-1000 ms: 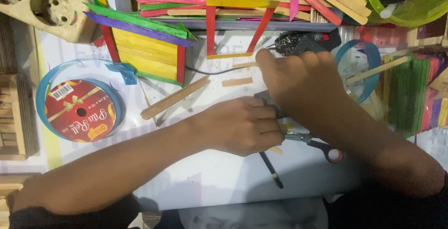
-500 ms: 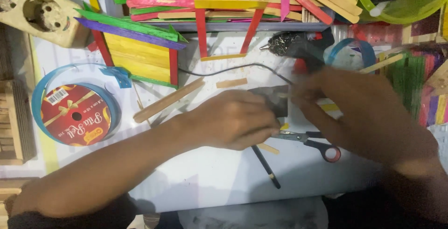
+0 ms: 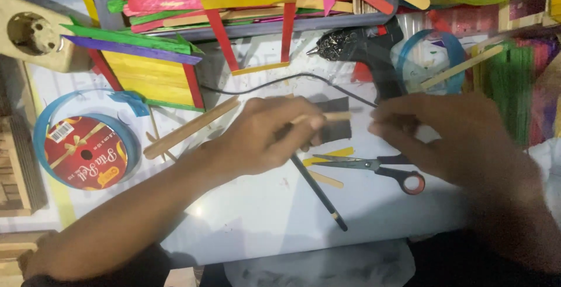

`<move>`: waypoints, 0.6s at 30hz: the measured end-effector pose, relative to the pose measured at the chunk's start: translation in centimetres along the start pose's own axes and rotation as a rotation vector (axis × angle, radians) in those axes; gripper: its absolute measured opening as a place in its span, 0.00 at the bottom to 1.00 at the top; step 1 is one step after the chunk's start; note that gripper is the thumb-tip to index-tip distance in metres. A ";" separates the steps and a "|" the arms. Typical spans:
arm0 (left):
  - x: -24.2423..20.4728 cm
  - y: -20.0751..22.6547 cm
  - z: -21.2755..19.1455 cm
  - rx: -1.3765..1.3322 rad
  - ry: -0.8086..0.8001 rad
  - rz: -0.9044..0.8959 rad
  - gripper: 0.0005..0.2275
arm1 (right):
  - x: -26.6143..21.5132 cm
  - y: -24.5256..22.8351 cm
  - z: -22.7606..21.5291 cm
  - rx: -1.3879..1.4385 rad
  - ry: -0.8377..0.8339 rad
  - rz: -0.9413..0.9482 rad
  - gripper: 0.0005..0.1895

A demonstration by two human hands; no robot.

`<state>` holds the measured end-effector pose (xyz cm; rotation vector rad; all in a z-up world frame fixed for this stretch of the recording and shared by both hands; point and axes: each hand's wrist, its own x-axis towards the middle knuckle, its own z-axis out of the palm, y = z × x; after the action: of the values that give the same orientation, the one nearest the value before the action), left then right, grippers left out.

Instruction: Preparing popsicle sticks by marking, cutting, and sanding them for a handicraft project.

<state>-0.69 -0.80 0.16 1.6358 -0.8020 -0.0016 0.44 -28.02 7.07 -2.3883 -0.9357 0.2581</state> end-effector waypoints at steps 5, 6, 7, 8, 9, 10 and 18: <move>0.1 0.4 -0.4 -0.163 0.003 -0.249 0.14 | -6.5 3.0 0.6 -0.402 -0.759 0.636 0.38; 0.1 0.5 -0.5 -0.161 0.002 -0.250 0.14 | -7.2 2.6 0.7 -0.399 -0.757 0.635 0.38; 0.1 0.5 -0.5 -0.184 -0.016 -0.286 0.13 | -8.0 2.2 0.9 -0.244 -0.604 0.464 0.29; 0.0 0.4 -0.6 -0.210 -0.033 -0.323 0.13 | -8.7 1.8 1.0 -0.092 -0.444 0.297 0.21; 0.1 0.4 -0.6 -0.209 -0.034 -0.324 0.13 | -8.9 1.5 1.3 -0.090 -0.444 0.297 0.21; 0.2 0.4 -0.7 -0.220 -0.033 -0.330 0.14 | -9.2 1.1 1.7 -0.117 -0.352 0.242 0.22; -0.1 0.3 -0.5 -0.226 -0.034 -0.396 0.16 | -10.1 0.8 2.0 -0.407 -0.252 -0.011 0.20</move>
<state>-0.74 -0.28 0.52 1.5558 -0.4726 -0.3879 -7.28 -34.44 4.77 -2.7653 -1.2122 0.4053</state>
